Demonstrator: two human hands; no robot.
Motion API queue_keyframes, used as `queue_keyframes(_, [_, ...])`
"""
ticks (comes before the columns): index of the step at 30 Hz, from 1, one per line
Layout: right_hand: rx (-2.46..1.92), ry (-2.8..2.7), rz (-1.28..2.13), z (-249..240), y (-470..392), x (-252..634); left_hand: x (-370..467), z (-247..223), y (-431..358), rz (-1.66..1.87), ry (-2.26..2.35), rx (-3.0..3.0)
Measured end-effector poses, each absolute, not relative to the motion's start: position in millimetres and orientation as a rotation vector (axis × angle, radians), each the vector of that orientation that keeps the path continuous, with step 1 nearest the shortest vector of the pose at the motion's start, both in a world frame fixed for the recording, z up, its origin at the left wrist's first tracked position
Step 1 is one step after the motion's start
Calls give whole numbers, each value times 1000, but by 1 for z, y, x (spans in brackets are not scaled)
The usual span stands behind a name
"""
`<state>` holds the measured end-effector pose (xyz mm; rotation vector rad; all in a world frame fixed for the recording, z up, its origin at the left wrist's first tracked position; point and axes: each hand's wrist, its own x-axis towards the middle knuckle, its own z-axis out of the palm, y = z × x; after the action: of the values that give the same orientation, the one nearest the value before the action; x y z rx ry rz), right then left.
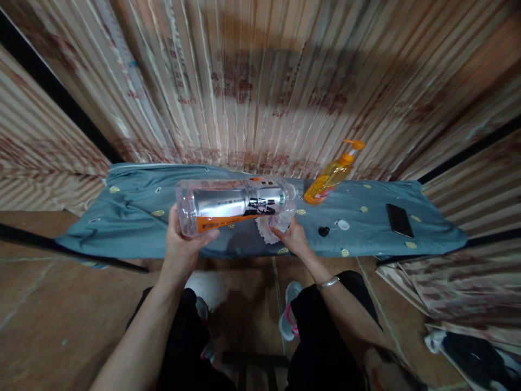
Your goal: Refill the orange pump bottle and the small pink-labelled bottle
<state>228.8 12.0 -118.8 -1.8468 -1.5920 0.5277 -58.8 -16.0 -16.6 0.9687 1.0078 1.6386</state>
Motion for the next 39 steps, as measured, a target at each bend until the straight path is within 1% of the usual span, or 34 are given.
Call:
queue_keyframes(7, [-1801, -1592, 484, -124, 12, 231, -59, -19, -14, 1649, 1008, 991])
queue_keyframes(25, [-1787, -1570, 542, -123, 13, 230, -59, -18, -14, 1641, 1020, 966])
queue_keyframes(39, [-1777, -1594, 475, -124, 14, 231, -58, -20, -14, 1662, 1011, 945])
